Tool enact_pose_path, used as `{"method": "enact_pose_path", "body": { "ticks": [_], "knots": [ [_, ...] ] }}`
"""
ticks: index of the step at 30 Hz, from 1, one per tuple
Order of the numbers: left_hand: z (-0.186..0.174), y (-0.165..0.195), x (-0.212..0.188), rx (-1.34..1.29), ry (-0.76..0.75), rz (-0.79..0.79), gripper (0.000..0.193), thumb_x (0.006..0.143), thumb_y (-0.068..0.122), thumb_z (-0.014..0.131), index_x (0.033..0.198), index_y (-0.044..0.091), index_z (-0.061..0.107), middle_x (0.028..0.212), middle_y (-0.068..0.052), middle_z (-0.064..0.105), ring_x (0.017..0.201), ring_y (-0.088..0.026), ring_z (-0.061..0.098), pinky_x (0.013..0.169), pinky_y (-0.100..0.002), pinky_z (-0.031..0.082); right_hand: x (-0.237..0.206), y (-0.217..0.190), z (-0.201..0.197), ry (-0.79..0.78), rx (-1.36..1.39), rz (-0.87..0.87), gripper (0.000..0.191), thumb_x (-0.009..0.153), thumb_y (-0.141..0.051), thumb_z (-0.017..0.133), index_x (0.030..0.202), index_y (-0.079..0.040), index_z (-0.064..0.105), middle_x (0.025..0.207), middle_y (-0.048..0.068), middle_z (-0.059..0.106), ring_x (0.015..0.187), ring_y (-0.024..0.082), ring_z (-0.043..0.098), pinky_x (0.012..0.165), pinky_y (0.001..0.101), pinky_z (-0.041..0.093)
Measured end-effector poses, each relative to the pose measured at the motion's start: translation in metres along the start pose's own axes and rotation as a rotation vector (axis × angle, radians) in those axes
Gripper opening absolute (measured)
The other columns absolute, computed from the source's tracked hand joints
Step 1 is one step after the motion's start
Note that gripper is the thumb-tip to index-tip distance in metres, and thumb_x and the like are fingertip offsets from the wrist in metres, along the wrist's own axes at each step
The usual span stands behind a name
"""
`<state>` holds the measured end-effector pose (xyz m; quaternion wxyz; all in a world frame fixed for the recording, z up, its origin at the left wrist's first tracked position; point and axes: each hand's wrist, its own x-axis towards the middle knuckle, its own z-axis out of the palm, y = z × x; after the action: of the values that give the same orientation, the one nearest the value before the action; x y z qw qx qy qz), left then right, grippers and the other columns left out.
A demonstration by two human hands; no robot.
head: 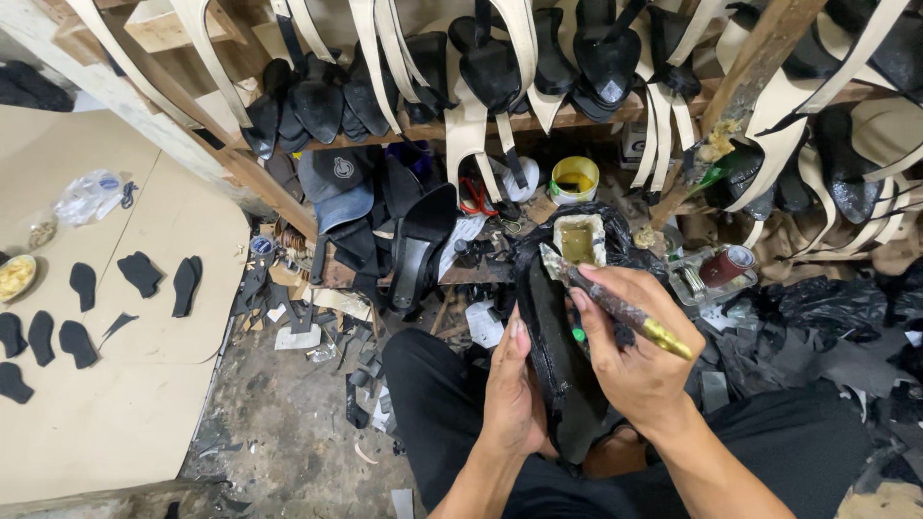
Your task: The person applies adhesive to the sole of a black shoe part using a brush, then sets it aside and repeats the process on another part. The person works on the floor in a cluttered workshop with shelves of shoe parts.
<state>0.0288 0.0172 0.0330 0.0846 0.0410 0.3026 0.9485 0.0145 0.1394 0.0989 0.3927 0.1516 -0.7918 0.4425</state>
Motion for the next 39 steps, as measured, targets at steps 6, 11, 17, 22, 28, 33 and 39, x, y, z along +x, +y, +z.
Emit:
{"method": "enact_pose_path", "body": {
  "ticks": [6,11,17,22,28,33,39],
  "knots": [
    [-0.002,-0.002,0.002,-0.052,0.000,-0.039,0.066,0.102,0.038,0.058,0.157,0.005,0.040,0.146,-0.008,0.057,0.129,-0.019,0.057,0.111,-0.035,0.046,-0.001,0.003,-0.001,-0.046,0.066,-0.034,0.022,0.091,0.002,0.076,0.113,0.004,0.070,0.103,0.016,0.073,0.086,0.022,0.074,0.075,0.0287,0.059],
    [-0.005,-0.003,0.003,-0.034,0.003,-0.025,0.065,0.103,0.039,0.058,0.155,0.004,0.041,0.145,-0.008,0.057,0.129,-0.019,0.057,0.110,-0.034,0.046,0.001,0.004,-0.002,-0.079,0.016,-0.139,0.022,0.088,0.004,0.077,0.109,0.004,0.070,0.100,0.015,0.071,0.087,0.027,0.072,0.077,0.0331,0.058],
    [-0.016,-0.002,0.004,0.047,0.055,-0.023,0.060,0.103,0.041,0.054,0.152,0.006,0.046,0.140,-0.007,0.060,0.126,-0.017,0.059,0.110,-0.032,0.047,0.001,0.007,-0.003,-0.158,0.045,-0.256,0.028,0.081,0.007,0.078,0.108,0.004,0.069,0.098,0.014,0.069,0.089,0.031,0.070,0.080,0.0371,0.056],
    [-0.027,0.000,0.003,0.010,0.092,-0.087,0.053,0.108,0.047,0.049,0.137,0.002,0.055,0.116,-0.010,0.068,0.100,-0.016,0.067,0.089,-0.030,0.055,0.001,0.015,-0.007,-0.263,0.095,-0.226,0.032,0.077,0.008,0.075,0.108,0.002,0.069,0.099,0.014,0.071,0.088,0.028,0.071,0.078,0.0350,0.058],
    [-0.017,0.002,0.000,0.106,0.095,-0.144,0.056,0.107,0.051,0.045,0.137,0.006,0.058,0.101,-0.008,0.070,0.083,-0.012,0.068,0.071,-0.025,0.057,0.006,0.026,-0.003,-0.099,0.029,-0.200,0.022,0.091,0.008,0.075,0.111,0.003,0.068,0.103,0.015,0.071,0.094,0.026,0.072,0.080,0.0333,0.059],
    [-0.013,0.005,0.005,0.068,0.146,-0.156,0.053,0.105,0.049,0.044,0.134,0.007,0.057,0.105,-0.005,0.070,0.090,-0.013,0.068,0.078,-0.027,0.058,0.005,0.025,-0.001,-0.223,0.059,-0.261,0.034,0.078,0.011,0.071,0.111,0.003,0.068,0.101,0.015,0.069,0.093,0.030,0.070,0.082,0.0381,0.056],
    [-0.031,0.005,0.013,-0.191,0.056,-0.185,0.061,0.112,0.050,0.042,0.135,-0.003,0.061,0.106,-0.010,0.070,0.091,-0.017,0.067,0.084,-0.030,0.057,-0.013,0.013,-0.003,-0.378,0.184,-0.194,0.040,0.073,0.010,0.073,0.111,0.001,0.066,0.103,0.015,0.068,0.096,0.033,0.068,0.084,0.0394,0.055]
  ]
}}
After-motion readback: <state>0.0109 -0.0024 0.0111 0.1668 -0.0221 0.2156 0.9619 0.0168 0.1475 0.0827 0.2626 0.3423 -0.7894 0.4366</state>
